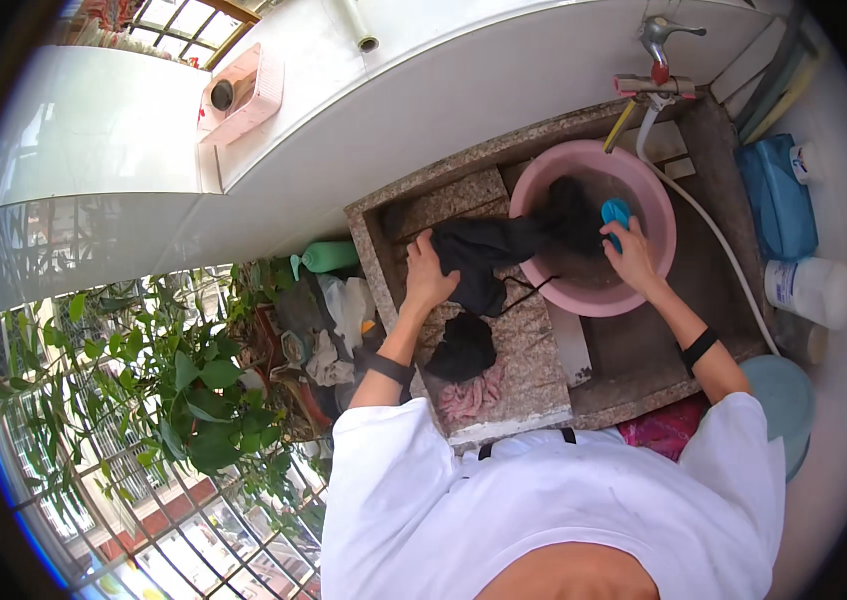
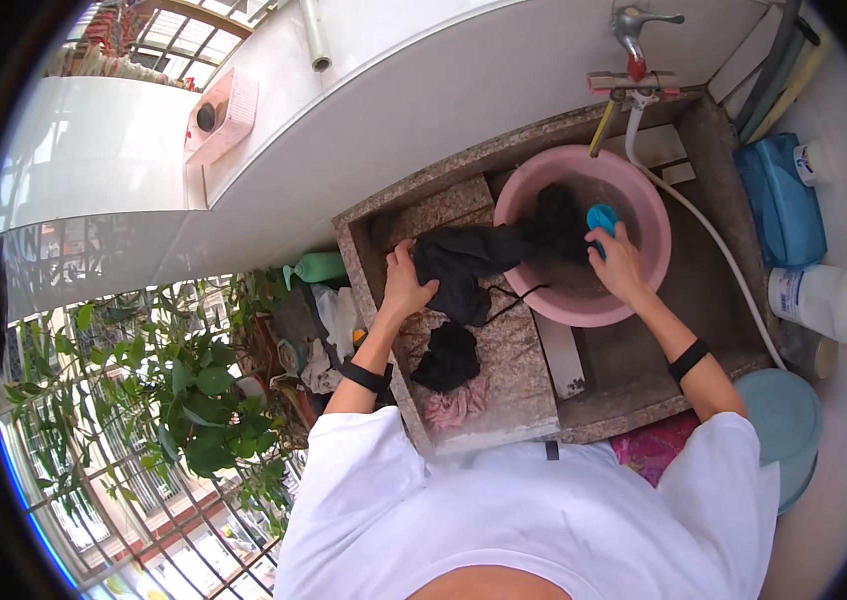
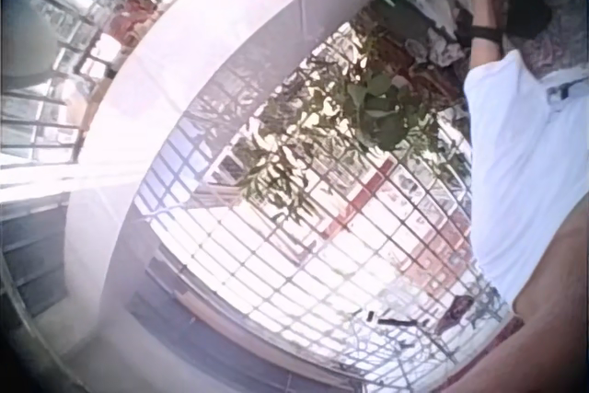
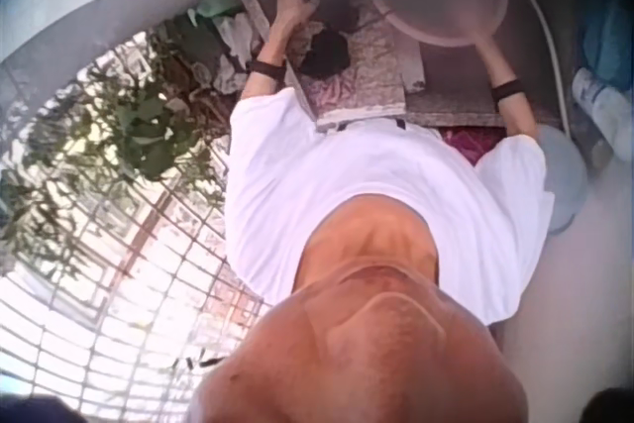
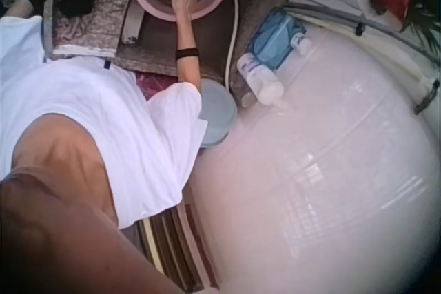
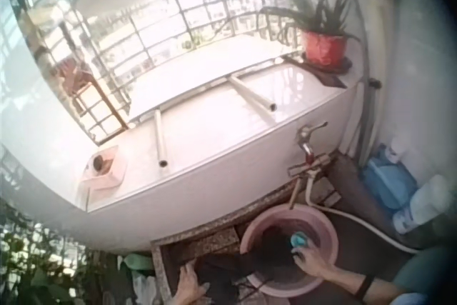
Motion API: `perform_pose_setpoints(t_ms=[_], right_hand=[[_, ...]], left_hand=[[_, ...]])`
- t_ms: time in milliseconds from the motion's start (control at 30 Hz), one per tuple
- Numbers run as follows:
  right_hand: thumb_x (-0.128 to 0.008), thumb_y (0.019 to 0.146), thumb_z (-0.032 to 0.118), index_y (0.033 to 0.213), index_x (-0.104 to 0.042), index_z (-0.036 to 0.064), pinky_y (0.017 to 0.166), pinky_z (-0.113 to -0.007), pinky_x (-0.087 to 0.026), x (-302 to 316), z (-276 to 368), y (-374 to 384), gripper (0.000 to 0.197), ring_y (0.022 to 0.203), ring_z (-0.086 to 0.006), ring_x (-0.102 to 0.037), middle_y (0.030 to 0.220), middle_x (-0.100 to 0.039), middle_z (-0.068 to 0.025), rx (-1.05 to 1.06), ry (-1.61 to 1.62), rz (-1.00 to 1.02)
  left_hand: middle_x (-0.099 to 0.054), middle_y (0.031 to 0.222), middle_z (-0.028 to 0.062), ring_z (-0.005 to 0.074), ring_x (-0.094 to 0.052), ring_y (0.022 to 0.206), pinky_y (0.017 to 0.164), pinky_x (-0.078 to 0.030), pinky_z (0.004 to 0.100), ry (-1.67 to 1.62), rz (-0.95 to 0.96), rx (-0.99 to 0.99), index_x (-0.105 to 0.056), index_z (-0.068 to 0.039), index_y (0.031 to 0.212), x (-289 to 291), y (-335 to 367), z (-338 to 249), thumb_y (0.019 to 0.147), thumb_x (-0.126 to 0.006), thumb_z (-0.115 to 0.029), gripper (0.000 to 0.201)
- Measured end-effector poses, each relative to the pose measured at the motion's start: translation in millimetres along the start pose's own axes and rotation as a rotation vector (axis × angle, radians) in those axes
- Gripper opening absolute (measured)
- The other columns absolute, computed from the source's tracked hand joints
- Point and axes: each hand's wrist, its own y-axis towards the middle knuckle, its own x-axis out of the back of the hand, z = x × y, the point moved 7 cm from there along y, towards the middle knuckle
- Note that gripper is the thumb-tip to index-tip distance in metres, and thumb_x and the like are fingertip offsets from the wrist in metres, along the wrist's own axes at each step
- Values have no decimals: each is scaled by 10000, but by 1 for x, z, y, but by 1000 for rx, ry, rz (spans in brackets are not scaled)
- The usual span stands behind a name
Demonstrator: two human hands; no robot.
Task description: Hand-washing a dark garment in a basin using a scrub brush.
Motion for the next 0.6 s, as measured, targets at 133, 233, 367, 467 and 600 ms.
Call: perform_pose_setpoints(t_ms=[133,233,367,467,600], right_hand=[[-601,765,124,986,-547,123,701,-458,-478,-37,48,-7,227,811,-382,-570,1020,-441,-181,13,78,102],[-593,767,119,976,-560,129,697,-456,-484,-68,81,-10,213,801,-387,-571,1016,-447,-183,67,144,117],[-591,764,116,972,-564,126,694,-455,-485,-73,91,-14,210,795,-384,-574,1014,-450,-180,13,194,95],[-593,769,113,1012,-556,120,693,-453,-475,-59,87,-21,245,799,-390,-568,1014,-455,-178,3,153,93],[-666,727,192,1076,-537,116,752,-450,-471,-38,78,-43,380,867,-387,-560,1063,-430,-185,-67,150,116]], left_hand=[[-434,1098,175,375,-464,1021,854,-421,443,246,358,-81,-463,-86,1125,-28,-27,14,543,-791,-154,671],[-458,1056,145,342,-451,1027,839,-423,441,375,231,-318,-516,-113,1077,-49,-30,16,538,-801,-191,615],[-489,1032,125,323,-438,1068,839,-419,430,410,172,-434,-565,-99,1012,-61,-16,27,569,-779,-225,507],[-546,993,126,311,-508,976,808,-440,411,226,128,-375,-593,-62,942,-54,1,30,666,-699,-208,330],[-614,888,101,232,-607,795,732,-486,340,-915,231,110,-560,15,987,-42,23,16,813,-538,-205,282]])
